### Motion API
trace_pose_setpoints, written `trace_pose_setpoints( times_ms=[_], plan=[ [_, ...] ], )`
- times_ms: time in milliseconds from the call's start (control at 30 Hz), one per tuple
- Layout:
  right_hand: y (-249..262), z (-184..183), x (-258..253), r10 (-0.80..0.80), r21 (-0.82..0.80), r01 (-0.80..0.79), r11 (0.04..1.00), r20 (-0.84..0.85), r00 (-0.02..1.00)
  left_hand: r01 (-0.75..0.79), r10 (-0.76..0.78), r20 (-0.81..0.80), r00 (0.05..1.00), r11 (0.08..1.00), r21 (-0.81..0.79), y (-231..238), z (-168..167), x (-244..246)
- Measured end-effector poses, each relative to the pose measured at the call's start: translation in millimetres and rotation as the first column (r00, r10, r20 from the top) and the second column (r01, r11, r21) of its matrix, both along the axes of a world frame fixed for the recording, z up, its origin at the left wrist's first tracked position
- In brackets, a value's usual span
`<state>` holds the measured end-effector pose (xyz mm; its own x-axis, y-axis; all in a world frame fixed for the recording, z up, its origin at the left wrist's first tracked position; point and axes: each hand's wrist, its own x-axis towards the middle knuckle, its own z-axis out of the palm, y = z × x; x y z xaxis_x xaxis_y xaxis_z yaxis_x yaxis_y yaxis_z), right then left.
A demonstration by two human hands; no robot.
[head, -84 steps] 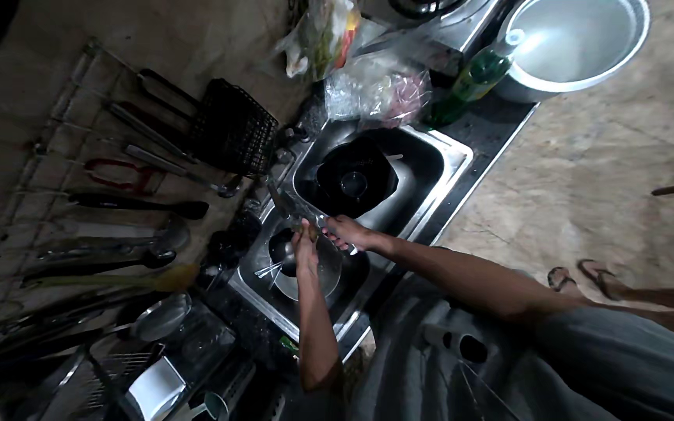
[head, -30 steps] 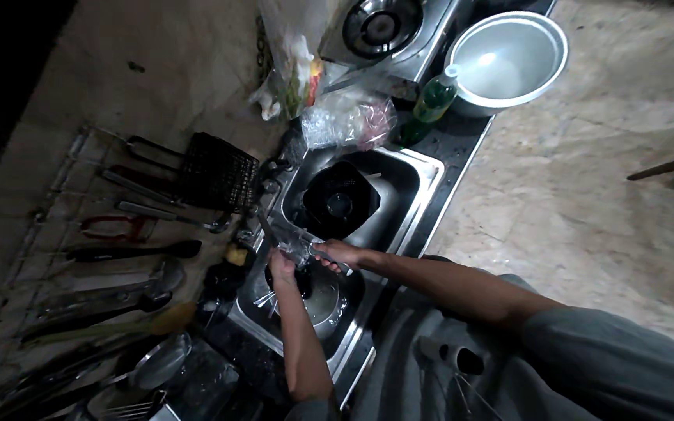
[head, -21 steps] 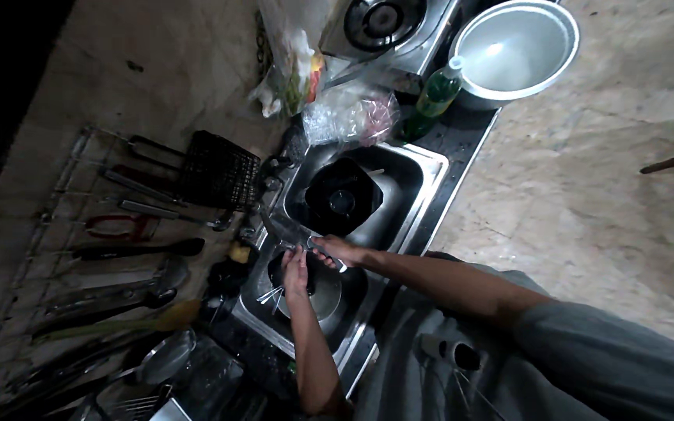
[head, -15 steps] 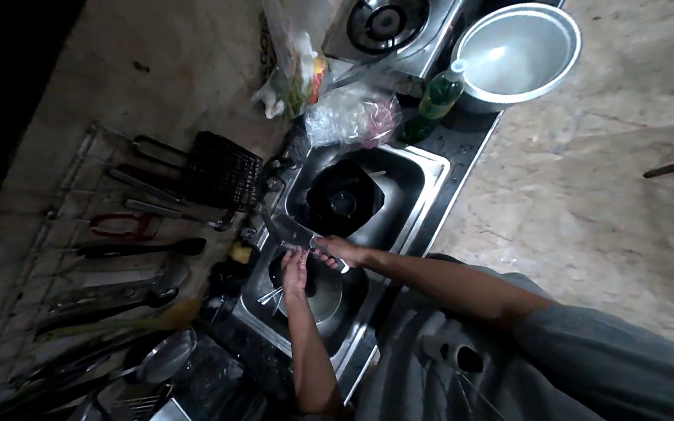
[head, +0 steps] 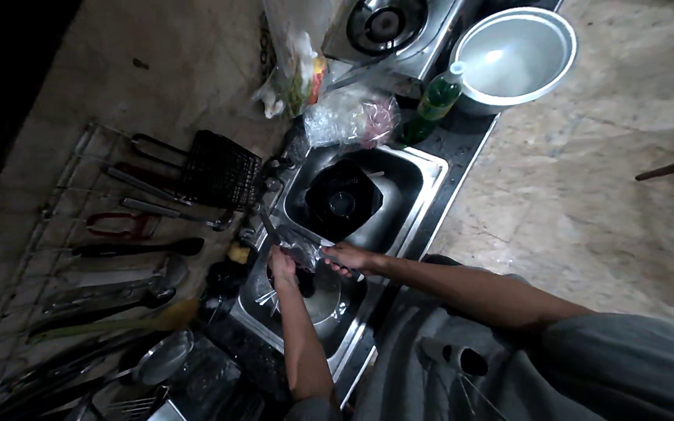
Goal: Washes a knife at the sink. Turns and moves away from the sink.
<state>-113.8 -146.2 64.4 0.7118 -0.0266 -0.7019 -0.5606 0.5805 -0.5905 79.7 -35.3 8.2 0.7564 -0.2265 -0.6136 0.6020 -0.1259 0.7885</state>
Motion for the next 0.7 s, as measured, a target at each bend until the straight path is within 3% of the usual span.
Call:
trace_pose_setpoints(
  times_ms=[233,467,600,700],
  plan=[
    [-2.3,-19.1,30.6,-0.048,-0.018,0.048,0.999,0.020,0.999,0.155,-0.157,-0.012,0.988,0.984,-0.087,15.1,1.8,-33.2],
    [2.2,-37.2,71.0,0.127,-0.278,-0.131,0.952,-0.030,0.991,0.100,-0.098,0.113,0.989,0.995,-0.010,22.2,4.6,-35.7],
    [-2.1,-37.9,94.2,0.192,-0.464,-0.216,0.859,-0.098,0.976,0.114,-0.109,0.165,0.980,0.993,-0.018,17.0,7.8,-37.4],
    [1.3,-35.5,106.6,0.205,-0.477,-0.236,0.847,-0.117,0.972,0.128,-0.120,0.177,0.977,0.991,-0.033,20.9,11.2,-39.2]
  ],
)
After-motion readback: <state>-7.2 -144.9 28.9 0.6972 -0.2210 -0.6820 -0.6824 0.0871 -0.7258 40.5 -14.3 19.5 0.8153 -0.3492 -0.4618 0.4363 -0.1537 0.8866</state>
